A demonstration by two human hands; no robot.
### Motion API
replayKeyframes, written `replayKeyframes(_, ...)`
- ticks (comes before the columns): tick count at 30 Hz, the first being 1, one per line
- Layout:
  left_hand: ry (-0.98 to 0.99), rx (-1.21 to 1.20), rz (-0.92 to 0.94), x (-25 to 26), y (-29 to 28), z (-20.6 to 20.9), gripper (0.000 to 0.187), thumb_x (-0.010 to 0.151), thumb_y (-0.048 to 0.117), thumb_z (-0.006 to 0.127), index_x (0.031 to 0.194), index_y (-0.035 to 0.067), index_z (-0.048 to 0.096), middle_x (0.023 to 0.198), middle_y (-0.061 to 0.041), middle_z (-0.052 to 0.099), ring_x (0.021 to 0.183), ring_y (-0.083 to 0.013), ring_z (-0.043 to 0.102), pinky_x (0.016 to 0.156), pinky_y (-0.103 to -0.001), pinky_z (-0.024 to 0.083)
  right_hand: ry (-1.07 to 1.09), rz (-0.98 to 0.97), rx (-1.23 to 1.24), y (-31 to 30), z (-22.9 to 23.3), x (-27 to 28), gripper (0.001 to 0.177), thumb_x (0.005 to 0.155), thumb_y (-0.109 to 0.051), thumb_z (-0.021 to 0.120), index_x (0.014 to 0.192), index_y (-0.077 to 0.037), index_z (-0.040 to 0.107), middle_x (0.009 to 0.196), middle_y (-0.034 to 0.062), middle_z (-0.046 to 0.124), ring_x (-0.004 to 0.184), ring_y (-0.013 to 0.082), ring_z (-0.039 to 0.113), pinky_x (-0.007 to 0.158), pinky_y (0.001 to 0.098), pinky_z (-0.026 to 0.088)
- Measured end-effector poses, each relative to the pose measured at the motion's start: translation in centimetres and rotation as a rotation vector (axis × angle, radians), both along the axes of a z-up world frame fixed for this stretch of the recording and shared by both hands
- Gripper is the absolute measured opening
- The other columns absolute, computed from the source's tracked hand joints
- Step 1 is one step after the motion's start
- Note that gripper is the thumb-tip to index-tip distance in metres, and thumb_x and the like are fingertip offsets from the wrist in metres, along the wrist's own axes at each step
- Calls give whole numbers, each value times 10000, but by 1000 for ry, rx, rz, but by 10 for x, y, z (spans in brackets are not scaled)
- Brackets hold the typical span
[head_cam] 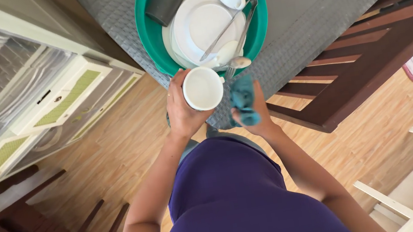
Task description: The recorder wipes wet mugs, cups, spoons, and tongs with a blue cloth and organizes them inside a multi-tier plastic dish cabinet.
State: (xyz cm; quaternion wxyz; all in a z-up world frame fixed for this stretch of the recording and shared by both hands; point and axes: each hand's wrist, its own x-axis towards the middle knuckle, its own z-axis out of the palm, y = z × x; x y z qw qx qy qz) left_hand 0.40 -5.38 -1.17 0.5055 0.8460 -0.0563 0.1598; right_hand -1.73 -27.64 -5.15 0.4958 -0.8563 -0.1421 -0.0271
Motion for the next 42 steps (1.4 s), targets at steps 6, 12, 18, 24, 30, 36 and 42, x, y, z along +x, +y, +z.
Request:
replayKeyframes(6,76,48,73,-17,-4,-7,945,583,143,960,1379,43,461,1346,-207,564,1286,-428,546,1051,-495,471,64,175,-650,-6,-81,-12,661,714,37,715,1328,-13,476,1342,243,430,1251,459,428,1074,549,387)
replayKeyframes(12,133,-9,152,-36,-7,-13,879,641,126,925,1388,67,465,1316,-165,592,1222,-390,588,1013,-469,497,87,212,-835,5,-14,3,904,591,-103,847,1408,-61,462,1468,265,371,1358,524,347,1084,636,291)
replayKeyframes(18,206,-54,289,-50,0,-11,856,634,119,916,1378,79,497,1216,-144,615,1171,-388,602,974,-472,500,113,293,-656,10,56,10,718,707,-158,861,1357,-123,559,1426,209,478,1287,452,470,1063,528,401)
replayKeyframes(24,72,-113,464,-61,50,47,927,613,148,951,1381,17,448,1288,-189,584,1228,-360,581,1031,-437,482,-203,417,-399,101,137,41,526,797,-99,807,1285,-89,611,1325,168,591,1211,397,565,1016,472,462)
replayKeyframes(30,-196,-303,645,-96,154,123,1046,688,116,936,1497,10,282,1420,-157,477,1336,-248,552,1134,-381,486,-378,585,-57,242,218,34,381,949,47,641,1315,-48,601,1284,148,668,1182,354,645,1007,412,518)
replayKeyframes(36,-350,-420,588,-145,284,205,1057,749,127,922,1534,36,220,1484,-142,453,1409,-245,529,1199,-411,481,-382,701,235,395,286,-3,339,1029,55,592,1356,-32,591,1251,127,688,1116,257,705,973,348,564)
replayKeyframes(42,-495,-448,501,-164,384,267,1009,794,149,930,1501,39,219,1473,-135,439,1413,-222,502,1213,-390,457,-358,772,518,517,332,-10,457,1054,104,534,1486,-29,464,1232,137,704,1027,173,728,928,295,594)
